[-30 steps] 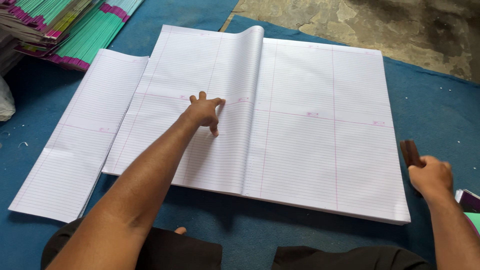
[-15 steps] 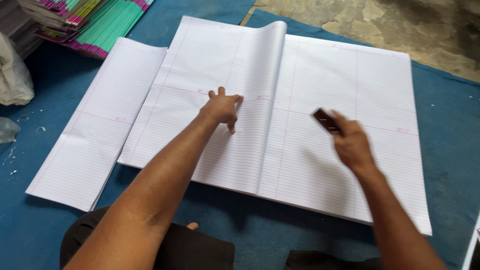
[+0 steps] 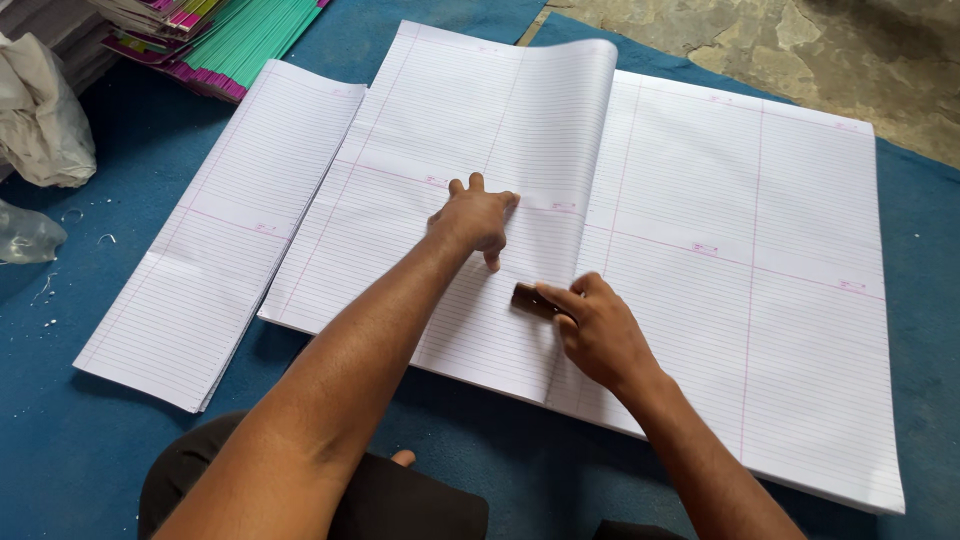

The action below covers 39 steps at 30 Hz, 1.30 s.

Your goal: The person folds a large stack of lined paper sheets in half and presses the crease with a small wooden block. The person repeats this folding and pressing sequence for multiple sheets.

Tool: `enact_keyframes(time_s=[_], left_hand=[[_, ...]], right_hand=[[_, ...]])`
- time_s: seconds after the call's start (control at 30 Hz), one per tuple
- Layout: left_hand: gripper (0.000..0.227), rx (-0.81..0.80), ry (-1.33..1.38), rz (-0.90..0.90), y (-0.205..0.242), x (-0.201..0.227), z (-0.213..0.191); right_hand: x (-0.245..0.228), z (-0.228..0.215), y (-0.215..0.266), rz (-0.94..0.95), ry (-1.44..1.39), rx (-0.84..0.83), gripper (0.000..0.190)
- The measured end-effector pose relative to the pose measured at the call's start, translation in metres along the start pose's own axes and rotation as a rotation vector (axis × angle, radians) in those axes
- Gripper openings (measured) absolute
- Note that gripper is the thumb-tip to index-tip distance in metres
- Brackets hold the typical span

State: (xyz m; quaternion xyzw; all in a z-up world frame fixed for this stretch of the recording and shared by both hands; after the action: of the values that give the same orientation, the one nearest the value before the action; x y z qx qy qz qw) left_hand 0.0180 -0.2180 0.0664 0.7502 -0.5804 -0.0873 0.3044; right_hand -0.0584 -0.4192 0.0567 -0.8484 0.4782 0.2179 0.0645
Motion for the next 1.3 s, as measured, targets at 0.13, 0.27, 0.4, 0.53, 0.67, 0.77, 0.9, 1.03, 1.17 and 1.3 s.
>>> enact_keyframes(time_s=[0.13,0.27,0.4,0.53,0.67,0.77,0.9,1.03,1.17,1.3], left_hand=[[0.108,0.007,-0.02,0.02,-0.003,0.001,0.0],[0.108,0.002,-0.023,0.02,-0.004,0.001,-0.001],[0.106,0.0,0.001,0.012,-0.002,0.001,-0.001],[0.102,-0.005,0.004,0.007,-0.001,0.003,-0.003],[0.099,0.005,0.023,0.025,0.001,0.002,-0.003],[0.1,0.015,0.036,0.031,0.003,0.001,-0.004],[0.104,-0.018,0.031,0.016,0.003,0.002,-0.007],[0.105,-0.03,0.035,0.024,0.006,0.002,-0.009],[0.107,-0.04,0.024,0.03,0.005,0.001,-0.011],[0.107,-0.029,0.013,0.054,0.001,0.001,-0.01]], right_hand=[[0.016,0.011,-0.002,0.042,-0.103,0.101,0.044],[0.031,0.014,-0.021,0.118,-0.139,0.139,0.042],[0.046,0.007,-0.054,0.149,-0.16,0.186,0.043],[0.061,-0.001,-0.094,0.172,-0.169,0.229,0.044],[0.077,-0.008,-0.134,0.196,-0.166,0.25,0.043],[0.087,-0.012,-0.162,0.195,-0.154,0.285,0.042],[0.102,-0.02,-0.197,0.24,-0.157,0.302,0.043],[0.115,-0.031,-0.23,0.283,-0.173,0.34,0.044],[0.126,-0.042,-0.26,0.32,-0.176,0.396,0.046],[0.136,-0.05,-0.287,0.459,-0.304,0.399,0.05]])
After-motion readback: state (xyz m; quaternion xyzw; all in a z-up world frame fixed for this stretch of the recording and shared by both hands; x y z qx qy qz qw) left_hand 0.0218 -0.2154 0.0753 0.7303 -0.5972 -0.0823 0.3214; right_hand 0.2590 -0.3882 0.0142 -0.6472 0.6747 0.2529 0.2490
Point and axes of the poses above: each hand's wrist, its own y-axis away from the middle knuckle, its own z-axis out of the palm, x = y × z, the point moved 2 cm from there along -y, towards the middle knuckle, and after that the axes turned 1 degree about z, right-handed, at the moved point
